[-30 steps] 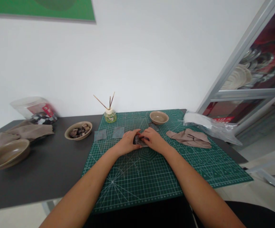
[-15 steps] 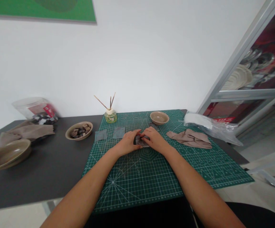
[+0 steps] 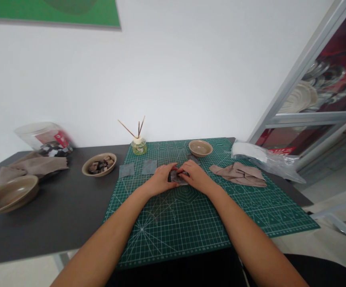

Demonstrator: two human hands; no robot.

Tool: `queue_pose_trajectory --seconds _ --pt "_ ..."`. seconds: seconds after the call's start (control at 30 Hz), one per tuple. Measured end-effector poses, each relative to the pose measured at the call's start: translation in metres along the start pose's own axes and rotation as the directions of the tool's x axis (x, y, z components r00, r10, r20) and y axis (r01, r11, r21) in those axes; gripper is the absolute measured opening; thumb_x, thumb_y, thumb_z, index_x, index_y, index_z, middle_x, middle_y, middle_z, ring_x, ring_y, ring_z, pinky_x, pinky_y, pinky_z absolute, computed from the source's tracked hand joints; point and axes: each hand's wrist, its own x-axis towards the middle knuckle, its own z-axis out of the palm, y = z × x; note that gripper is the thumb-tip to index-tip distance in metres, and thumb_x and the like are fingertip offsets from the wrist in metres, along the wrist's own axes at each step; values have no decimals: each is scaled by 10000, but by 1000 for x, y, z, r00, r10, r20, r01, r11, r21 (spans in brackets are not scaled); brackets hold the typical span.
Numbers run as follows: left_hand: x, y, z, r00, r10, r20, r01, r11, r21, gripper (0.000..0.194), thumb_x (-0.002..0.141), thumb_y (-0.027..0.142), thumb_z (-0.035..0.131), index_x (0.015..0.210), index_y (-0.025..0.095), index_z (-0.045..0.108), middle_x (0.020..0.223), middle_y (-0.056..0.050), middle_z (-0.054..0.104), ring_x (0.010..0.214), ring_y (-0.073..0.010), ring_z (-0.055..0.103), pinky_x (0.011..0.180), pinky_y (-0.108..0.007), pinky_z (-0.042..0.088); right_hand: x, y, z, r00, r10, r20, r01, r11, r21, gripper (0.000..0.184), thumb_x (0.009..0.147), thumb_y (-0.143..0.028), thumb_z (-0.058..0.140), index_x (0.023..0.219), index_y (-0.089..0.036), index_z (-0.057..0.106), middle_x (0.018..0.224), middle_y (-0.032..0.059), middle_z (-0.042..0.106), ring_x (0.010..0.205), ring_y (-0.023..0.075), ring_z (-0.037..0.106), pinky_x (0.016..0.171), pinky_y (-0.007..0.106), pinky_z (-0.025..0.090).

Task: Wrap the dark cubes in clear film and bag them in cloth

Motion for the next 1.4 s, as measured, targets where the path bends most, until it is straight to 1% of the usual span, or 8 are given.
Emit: queue_pose_trajectory --seconds 0.17,0.37,0.6,0.87,1.1,1.2,1.3,1.4 --pt "-1 3 -1 1000 -7 2 7 1000 -7 753 697 247 742 1365 176 402 1318 -115 560 1233 -300 499 1063 -460 358 -2 1 -2 998 57 5 -57 997 51 104 822 -95 627 874 -169 679 823 41 656 851 190 537 785 328 431" --pt "-1 2 -1 1000 -13 12 14 1000 -17 778 682 223 758 1367 157 395 1305 -115 574 1224 -289 505 1058 -440 363 -3 9 1 987 147 -66 -151 987 -57 122 842 -138 614 936 -153 690 878 68 649 902 212 526 837 360 417" --pt "0 -1 1 1000 5 -16 -5 1000 4 746 706 250 738 1367 184 397 1363 -113 527 1251 -295 483 1064 -456 353 -1 5 4 998 66 0 -65 994 -85 199 822 -176 657 1019 -168 690 900 67 592 911 218 488 837 363 407" --pt "0 -1 0 1000 11 -2 -11 1000 -20 770 699 255 749 1374 178 387 1301 -113 573 1231 -292 501 1059 -455 357 -3 5 3 998 56 12 -56 998 -35 108 800 -212 699 905 -187 710 861 46 576 873 198 482 816 347 394" --pt "0 0 -1 1000 1 5 -1 1000 -24 775 694 246 747 1376 177 385 1300 -116 575 1215 -293 510 1056 -461 358 -2 6 3 988 148 -49 -153 982 -110 86 784 -210 707 849 -157 687 846 56 582 892 215 489 832 361 400" --pt "0 0 -1 1000 9 4 -9 1000 -25 769 697 258 744 1375 188 388 1297 -111 579 1216 -297 511 1052 -468 360 -3 5 4 992 124 -38 -126 989 -77 87 772 -219 719 812 -162 668 845 48 579 885 210 491 819 347 403" --pt "0 0 0 1000 -6 -9 6 1000 -15 766 692 263 747 1370 183 398 1312 -117 567 1221 -302 505 1053 -469 360 -1 3 6 996 89 -25 -91 993 -81 91 785 -222 706 859 -177 679 865 49 572 884 208 483 810 343 399" --pt "0 1 0 1000 -8 -10 8 1000 -9 764 692 253 744 1369 181 399 1315 -115 565 1221 -300 504 1052 -464 361 1 3 6 990 133 -40 -137 984 -114 90 795 -212 691 878 -176 685 853 53 571 881 214 482 810 353 394"
